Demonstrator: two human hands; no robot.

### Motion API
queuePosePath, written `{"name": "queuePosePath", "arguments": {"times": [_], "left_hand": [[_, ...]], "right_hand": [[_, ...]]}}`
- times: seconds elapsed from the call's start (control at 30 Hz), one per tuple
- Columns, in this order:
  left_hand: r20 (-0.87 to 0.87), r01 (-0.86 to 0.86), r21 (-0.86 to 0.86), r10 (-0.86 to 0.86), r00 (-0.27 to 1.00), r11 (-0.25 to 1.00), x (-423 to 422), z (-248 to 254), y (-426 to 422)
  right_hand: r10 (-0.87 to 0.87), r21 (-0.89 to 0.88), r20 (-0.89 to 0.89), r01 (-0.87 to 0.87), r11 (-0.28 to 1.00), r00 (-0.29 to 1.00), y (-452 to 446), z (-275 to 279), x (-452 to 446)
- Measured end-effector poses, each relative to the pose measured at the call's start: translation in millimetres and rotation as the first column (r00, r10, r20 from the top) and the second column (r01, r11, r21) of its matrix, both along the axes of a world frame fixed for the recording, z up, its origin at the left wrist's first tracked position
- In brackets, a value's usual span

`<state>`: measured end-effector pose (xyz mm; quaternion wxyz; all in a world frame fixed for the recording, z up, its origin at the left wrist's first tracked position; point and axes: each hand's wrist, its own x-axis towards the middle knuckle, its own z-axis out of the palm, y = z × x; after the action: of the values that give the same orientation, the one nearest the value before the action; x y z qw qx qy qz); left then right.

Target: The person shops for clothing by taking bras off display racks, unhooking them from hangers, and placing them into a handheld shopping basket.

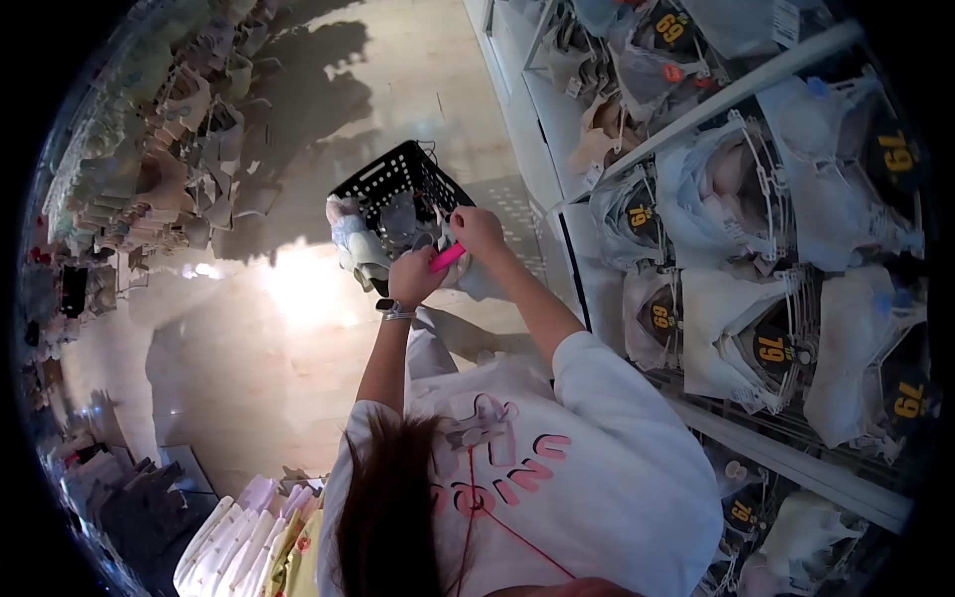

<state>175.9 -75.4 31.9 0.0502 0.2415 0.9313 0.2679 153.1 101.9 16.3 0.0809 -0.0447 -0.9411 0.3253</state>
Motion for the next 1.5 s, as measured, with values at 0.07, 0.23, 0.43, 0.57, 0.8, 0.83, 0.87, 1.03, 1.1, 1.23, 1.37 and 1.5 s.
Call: {"name": "queuePosePath", "arguments": {"times": [0.07,0.23,0.43,0.57,0.8,0.83,0.87,1.03,1.1,1.23,1.37,1.5], "left_hand": [[0.025,0.006,0.031,-0.007,1.0,0.999,-32.9,0.5,-16.9],[0.025,0.002,0.066,-0.003,1.0,0.998,-105.6,3.2,-39.4],[0.037,0.03,0.071,-0.032,0.999,0.997,-195.7,3.8,-62.4],[0.054,0.034,0.045,-0.037,0.998,0.998,-259.1,2.3,-72.8],[0.058,0.036,0.047,-0.039,0.998,0.998,-358.5,3.2,-85.5],[0.055,0.029,0.033,-0.031,0.998,0.999,-374.2,4.0,-85.1],[0.096,0.033,0.004,-0.033,0.995,0.999,-388.6,6.3,-87.1],[0.093,0.027,-0.036,-0.024,0.995,0.999,-453.4,18.1,-89.4],[0.084,0.044,-0.045,-0.04,0.996,0.998,-478.6,11.9,-93.8],[0.045,0.023,-0.081,-0.019,0.999,0.996,-527.8,14.7,-97.7],[0.051,-0.001,-0.15,0.009,0.999,0.989,-574.6,20.2,-95.6],[0.064,0.033,-0.079,-0.028,0.998,0.996,-632.4,11.0,-94.7]], "right_hand": [[-0.029,0.044,0.009,0.029,0.999,1.0,-16.2,4.2,-31.4],[-0.058,-0.018,0.068,0.06,0.998,0.996,-40.0,9.7,-101.7],[-0.077,-0.019,0.009,0.077,0.997,0.997,-61.1,2.9,-184.5],[-0.117,-0.051,0.007,0.117,0.992,0.993,-71.3,3.5,-240.9],[-0.102,-0.081,-0.022,0.1,0.992,0.994,-85.6,2.6,-342.3],[-0.097,-0.067,0.022,0.098,0.993,0.995,-84.0,2.6,-353.7],[-0.092,-0.053,0.058,0.095,0.994,0.994,-86.8,4.2,-365.7],[-0.056,-0.075,0.071,0.062,0.995,0.996,-92.0,6.2,-426.6],[-0.03,-0.076,0.078,0.036,0.996,0.997,-92.6,8.8,-451.3],[0.004,-0.038,0.09,0.0,0.999,0.996,-96.7,2.8,-500.2],[-0.019,-0.029,0.058,0.02,0.999,0.998,-98.6,-3.5,-548.1],[-0.039,-0.044,0.075,0.043,0.998,0.996,-95.2,4.5,-598.4]]}}
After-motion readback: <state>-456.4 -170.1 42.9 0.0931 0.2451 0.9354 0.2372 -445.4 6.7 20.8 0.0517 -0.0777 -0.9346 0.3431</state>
